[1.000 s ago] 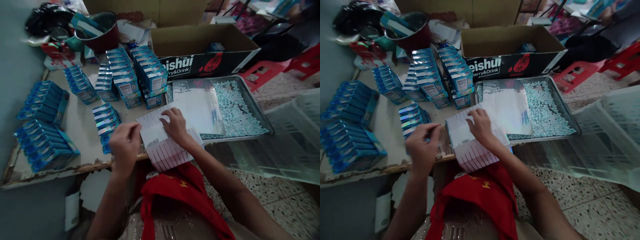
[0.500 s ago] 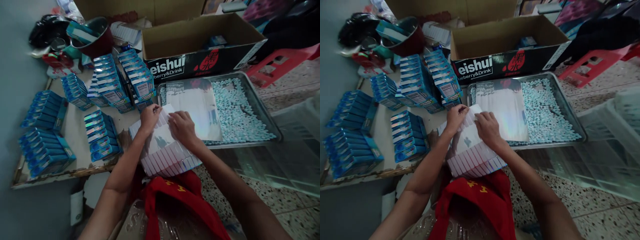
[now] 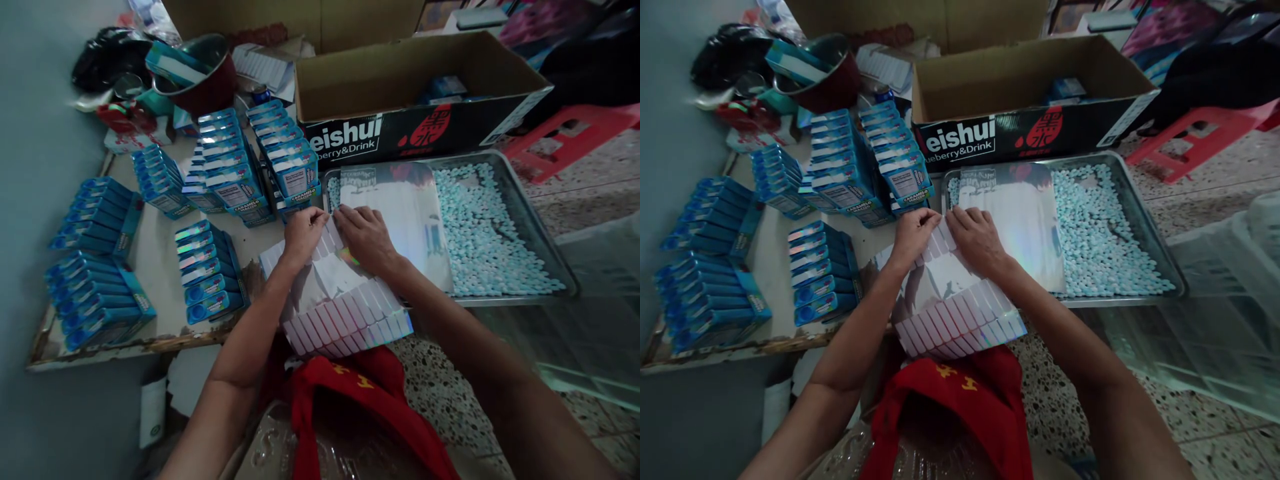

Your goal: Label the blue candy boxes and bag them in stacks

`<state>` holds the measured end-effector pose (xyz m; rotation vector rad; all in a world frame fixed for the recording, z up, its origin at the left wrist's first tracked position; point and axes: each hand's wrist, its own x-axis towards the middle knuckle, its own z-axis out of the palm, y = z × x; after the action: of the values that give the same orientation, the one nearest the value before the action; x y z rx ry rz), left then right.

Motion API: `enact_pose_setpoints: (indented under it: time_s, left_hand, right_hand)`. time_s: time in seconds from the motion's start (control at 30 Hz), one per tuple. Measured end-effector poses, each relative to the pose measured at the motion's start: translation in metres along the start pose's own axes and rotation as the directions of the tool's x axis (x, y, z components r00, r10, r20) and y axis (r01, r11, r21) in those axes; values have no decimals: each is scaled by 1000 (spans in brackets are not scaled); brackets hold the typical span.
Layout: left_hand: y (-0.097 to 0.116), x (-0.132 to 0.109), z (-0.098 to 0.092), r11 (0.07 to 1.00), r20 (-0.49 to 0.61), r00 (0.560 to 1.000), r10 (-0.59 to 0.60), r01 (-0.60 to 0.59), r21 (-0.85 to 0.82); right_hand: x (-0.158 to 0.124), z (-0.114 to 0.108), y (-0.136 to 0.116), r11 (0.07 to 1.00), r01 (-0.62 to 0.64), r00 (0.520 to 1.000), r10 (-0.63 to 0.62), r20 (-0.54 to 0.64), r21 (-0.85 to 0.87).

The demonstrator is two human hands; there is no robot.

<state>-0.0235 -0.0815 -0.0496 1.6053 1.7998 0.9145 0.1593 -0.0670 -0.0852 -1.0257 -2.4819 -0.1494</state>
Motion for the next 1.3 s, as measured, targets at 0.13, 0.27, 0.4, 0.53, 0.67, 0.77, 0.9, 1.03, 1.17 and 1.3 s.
enact_pose_setpoints:
  time_s: [0.13,0.27,0.4,0.53,0.67,0.77,0.9,1.03,1.17,1.3]
  left_hand:
    - [0,1,-3,1000,-7,1000,-12,12,20]
    - [0,0,-3,1000,-30,1000,6,-6,27]
    - [5,-4,0,999,-21,999,45,-45,-17]
    - [14,-10,0,995,-27,994,103,-103,-4]
    - [19,-12,-2,990,-43,990,135,-133,53]
    - [18,-11,-2,991,-45,992,121,-117,70]
    - [15,-10,-1,994,-31,994,104,-102,48]
    - [13,-9,-3,992,-14,992,122,-122,15]
    - [13,-10,-4,992,5,992,128,-128,13]
    - [15,-11,-5,990,-5,990,138,-137,18]
  right_hand:
    - [-14,-7,-4,998,-4,1000,4,-6,61]
    - [-21,-19,-7,980,-154,987,158,-25,126]
    - [-16,-33,-4,970,-193,978,203,-54,146]
    - [2,-38,10,980,-109,994,113,-11,168]
    - [14,-35,23,977,-17,998,3,66,213]
    - [12,-32,23,982,9,999,-17,42,189]
    - [3,-32,18,987,12,999,-18,37,159]
    - [-1,-34,15,987,4,999,-11,42,162]
    - [1,-36,16,991,-22,1000,24,-17,132]
    - [6,-34,17,988,25,999,-30,28,154]
